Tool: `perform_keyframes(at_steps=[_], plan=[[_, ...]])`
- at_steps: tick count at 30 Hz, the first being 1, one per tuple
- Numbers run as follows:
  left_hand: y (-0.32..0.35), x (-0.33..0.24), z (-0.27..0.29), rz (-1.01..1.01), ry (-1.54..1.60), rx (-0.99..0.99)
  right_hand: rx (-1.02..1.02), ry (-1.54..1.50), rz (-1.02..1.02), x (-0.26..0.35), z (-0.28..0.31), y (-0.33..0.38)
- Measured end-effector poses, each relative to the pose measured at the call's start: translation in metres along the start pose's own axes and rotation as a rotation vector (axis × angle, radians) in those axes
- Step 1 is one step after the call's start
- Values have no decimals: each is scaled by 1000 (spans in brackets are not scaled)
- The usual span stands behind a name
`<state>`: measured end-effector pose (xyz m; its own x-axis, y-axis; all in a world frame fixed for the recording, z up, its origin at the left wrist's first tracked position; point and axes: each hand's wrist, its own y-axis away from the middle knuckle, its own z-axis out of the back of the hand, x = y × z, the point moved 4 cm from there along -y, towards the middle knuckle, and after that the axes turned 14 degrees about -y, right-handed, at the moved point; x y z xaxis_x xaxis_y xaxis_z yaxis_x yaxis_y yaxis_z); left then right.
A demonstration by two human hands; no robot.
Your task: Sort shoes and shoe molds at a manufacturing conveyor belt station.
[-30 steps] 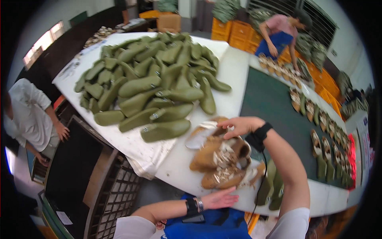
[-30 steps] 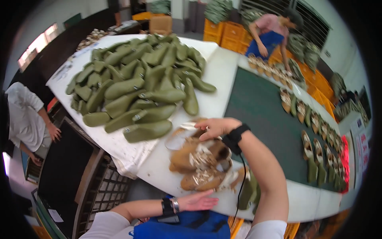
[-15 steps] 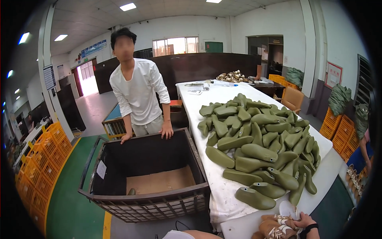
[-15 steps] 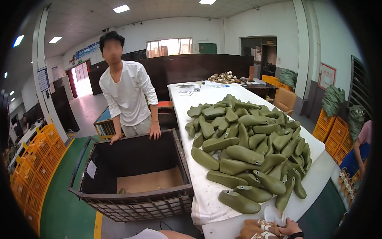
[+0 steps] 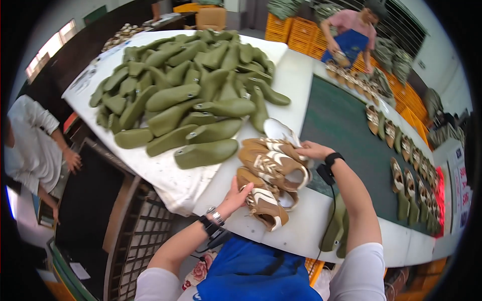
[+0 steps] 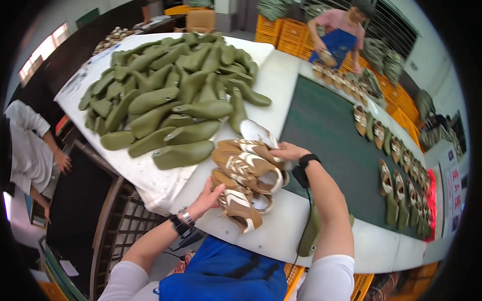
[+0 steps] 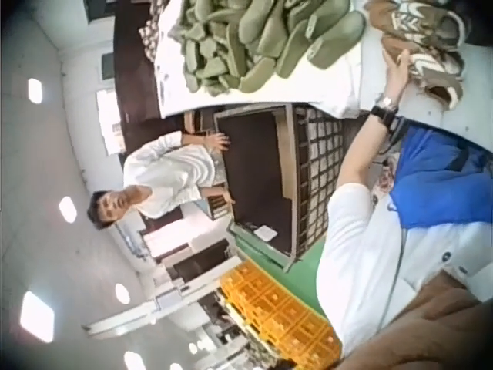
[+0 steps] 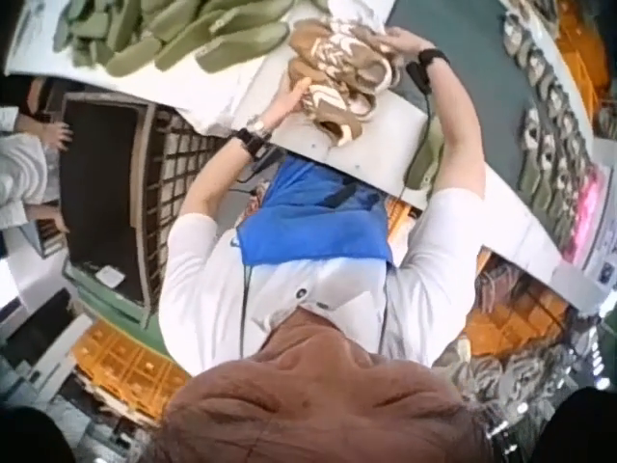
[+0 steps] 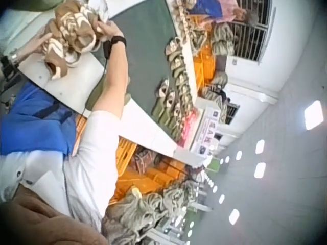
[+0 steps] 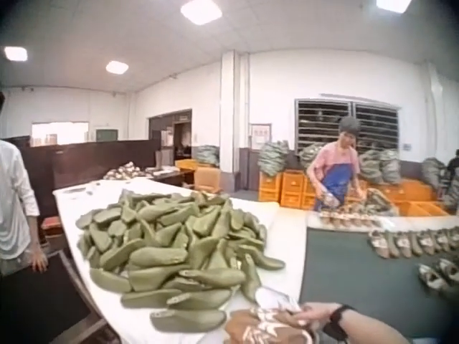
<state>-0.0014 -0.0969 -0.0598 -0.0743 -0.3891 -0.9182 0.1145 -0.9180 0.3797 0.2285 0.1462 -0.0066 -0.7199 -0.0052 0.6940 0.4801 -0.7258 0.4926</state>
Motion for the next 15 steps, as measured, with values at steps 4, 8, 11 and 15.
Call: perform_keyframes(at_steps=[4, 8, 11, 15], plan=[[22, -7, -32, 23, 53, 150, -39, -99, -22, 2, 13, 19], [14, -2, -37, 31, 313, 9, -171, -321, 76, -13, 17, 20], [-12, 2, -17, -13, 422, -151, -31, -378, 23, -31, -5, 21], [-32, -31, 16, -87, 52, -281, 17, -583, -1, -51, -50, 47]])
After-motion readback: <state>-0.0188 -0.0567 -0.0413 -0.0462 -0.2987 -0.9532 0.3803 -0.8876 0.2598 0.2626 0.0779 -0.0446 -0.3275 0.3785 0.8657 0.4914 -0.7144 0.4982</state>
